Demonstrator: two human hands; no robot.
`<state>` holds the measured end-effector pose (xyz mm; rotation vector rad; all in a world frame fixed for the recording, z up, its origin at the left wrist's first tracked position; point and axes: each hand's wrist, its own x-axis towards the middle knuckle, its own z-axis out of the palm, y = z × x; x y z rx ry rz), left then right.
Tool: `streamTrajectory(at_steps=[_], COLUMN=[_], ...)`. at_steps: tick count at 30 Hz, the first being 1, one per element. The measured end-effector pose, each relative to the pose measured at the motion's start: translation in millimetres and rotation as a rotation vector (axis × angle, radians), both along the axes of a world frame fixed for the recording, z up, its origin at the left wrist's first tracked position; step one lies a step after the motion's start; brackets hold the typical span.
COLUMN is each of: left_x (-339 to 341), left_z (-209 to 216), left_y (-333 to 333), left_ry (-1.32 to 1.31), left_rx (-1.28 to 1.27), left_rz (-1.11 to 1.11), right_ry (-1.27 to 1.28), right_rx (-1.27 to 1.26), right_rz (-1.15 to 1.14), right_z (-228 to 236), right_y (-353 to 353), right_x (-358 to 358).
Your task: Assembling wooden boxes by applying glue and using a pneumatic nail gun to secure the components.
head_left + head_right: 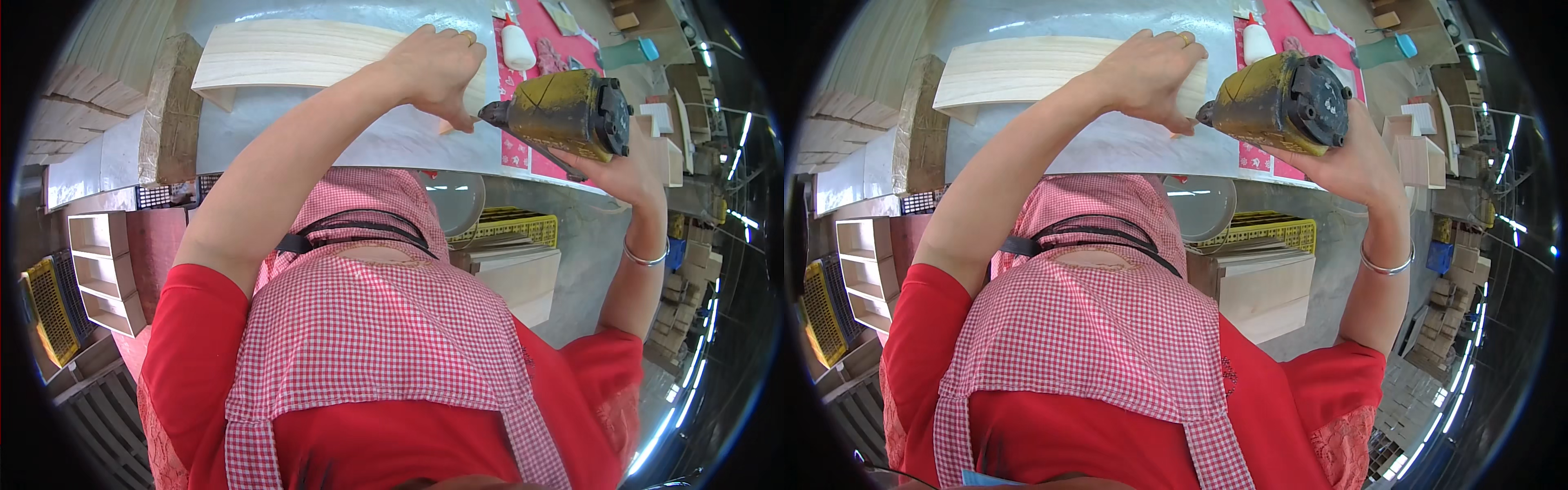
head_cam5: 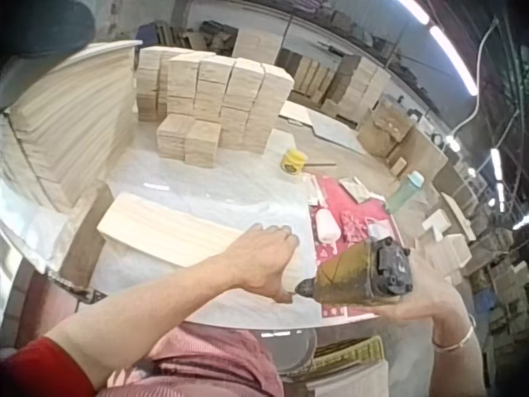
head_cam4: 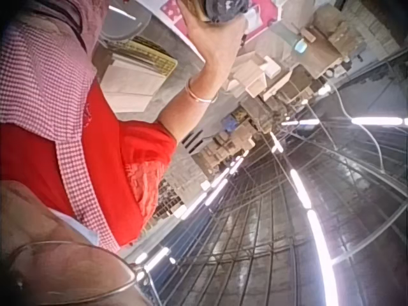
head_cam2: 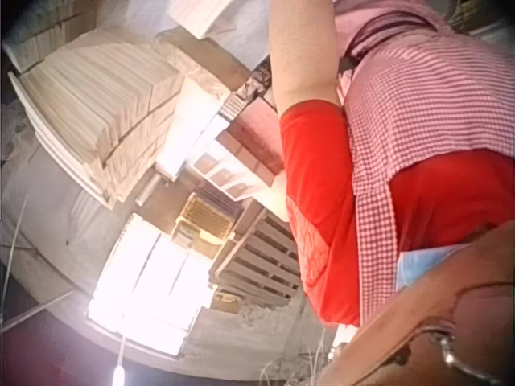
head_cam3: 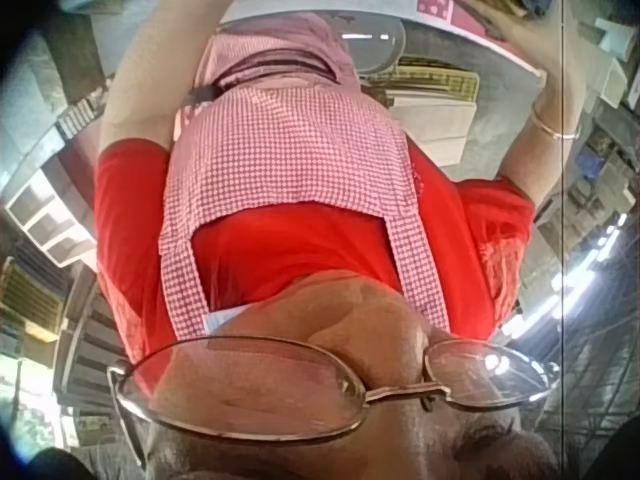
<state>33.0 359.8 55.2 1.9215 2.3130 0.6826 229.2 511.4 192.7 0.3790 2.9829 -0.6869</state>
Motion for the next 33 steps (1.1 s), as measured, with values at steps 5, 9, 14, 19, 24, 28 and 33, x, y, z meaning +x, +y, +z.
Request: streamTrajectory(at_steps=[5,9,14,19,24,28,33], left_x=[-1.1,-1.0,0.5,1.5,0.3,0.7,-0.2], left_z=[1.8,2.4,3.3,5.6,4.9,3.5,4.3], left_y=[0.0,-0.3,-3.0,-4.3,-3.4,-3.2,-2.9], left_ry=[-0.008,-0.014,0.019,0.051,0.078,0.081,0.074], left_rx=[-0.015,-0.012,0.034,0.013,-0.002,0.025,0.010], left_rz=[-0.005,-0.011,0.016,0.024,0.019,0.031,0.028], right_ry=[0.001,-0.018,-0.013,0.037,0.054,0.085,0.052], right_rx=[0.035,0.006,0.131,0.122,0.013,0.005,-0.008], right_rz=[-0.007,0.026,0.104,-0.001,-0.030,-0.002,-0.024], right_z=[1.8,2.7,12.1,10.7,2.5,-2.4,-1.8], right_y=[-4.1,-0.6,-3.9,2.0,19.3,23.4,23.7], right_x=[-3.3,-5.3,-11.4,-24.9,-41.4,-47.6,-52.3])
